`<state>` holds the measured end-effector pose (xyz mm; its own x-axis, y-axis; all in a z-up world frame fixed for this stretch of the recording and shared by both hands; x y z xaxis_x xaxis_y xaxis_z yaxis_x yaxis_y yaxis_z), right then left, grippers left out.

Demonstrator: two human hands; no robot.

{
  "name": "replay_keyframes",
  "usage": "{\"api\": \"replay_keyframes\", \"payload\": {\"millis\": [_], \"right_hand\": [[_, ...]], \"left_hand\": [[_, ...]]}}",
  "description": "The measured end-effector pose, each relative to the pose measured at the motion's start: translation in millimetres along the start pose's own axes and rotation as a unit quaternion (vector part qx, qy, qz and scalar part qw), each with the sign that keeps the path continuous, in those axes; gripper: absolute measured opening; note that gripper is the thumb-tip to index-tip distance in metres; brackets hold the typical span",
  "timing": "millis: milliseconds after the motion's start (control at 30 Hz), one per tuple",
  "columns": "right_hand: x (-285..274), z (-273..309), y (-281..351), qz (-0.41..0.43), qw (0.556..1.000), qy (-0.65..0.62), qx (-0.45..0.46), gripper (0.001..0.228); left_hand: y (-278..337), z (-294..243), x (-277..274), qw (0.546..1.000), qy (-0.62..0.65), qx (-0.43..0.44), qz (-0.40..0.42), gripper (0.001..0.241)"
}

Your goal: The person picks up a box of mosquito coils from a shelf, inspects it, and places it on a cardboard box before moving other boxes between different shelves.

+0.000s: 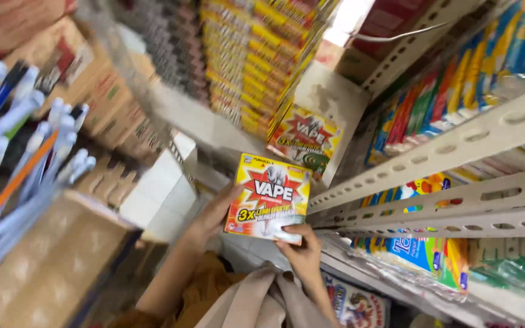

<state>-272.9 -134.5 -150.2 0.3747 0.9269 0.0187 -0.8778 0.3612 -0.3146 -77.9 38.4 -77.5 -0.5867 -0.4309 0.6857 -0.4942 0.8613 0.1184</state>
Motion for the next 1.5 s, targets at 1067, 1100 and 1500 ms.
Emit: {"api": "replay_keyframes", "payload": {"millis": [1067,1100,1500], "right_hand": [[121.3,87.9,-121.1,-0.33,0.867,0.374,-0.012,0.066],[113.5,85.6,-123.2,-0.319,0.897,0.304,0.031,0.068],[69.9,108.6,-79.8,-0.133,0.982,0.13,-0.001,0.065]], "left_hand": [[-92.4,-60.0,24.0,0.488,-0.763,0.418,0.073,0.044],[-96.4,-58.7,20.9,0.479,-0.766,0.424,0.063,0.043],[-98.2,-62.9,33.9,0.504,-0.768,0.387,0.081,0.031]]}}
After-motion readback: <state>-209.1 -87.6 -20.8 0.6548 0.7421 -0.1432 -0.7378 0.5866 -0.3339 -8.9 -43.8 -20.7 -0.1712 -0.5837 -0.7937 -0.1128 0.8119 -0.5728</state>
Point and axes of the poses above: each hand's wrist, its own y-axis away from the middle knuckle, its own x-axis out of the palm, z = x × y, the point moved 1 cm from there along -y, towards the middle knuckle, and after that the axes turned 8 degrees about z, right-handed, at the moved point
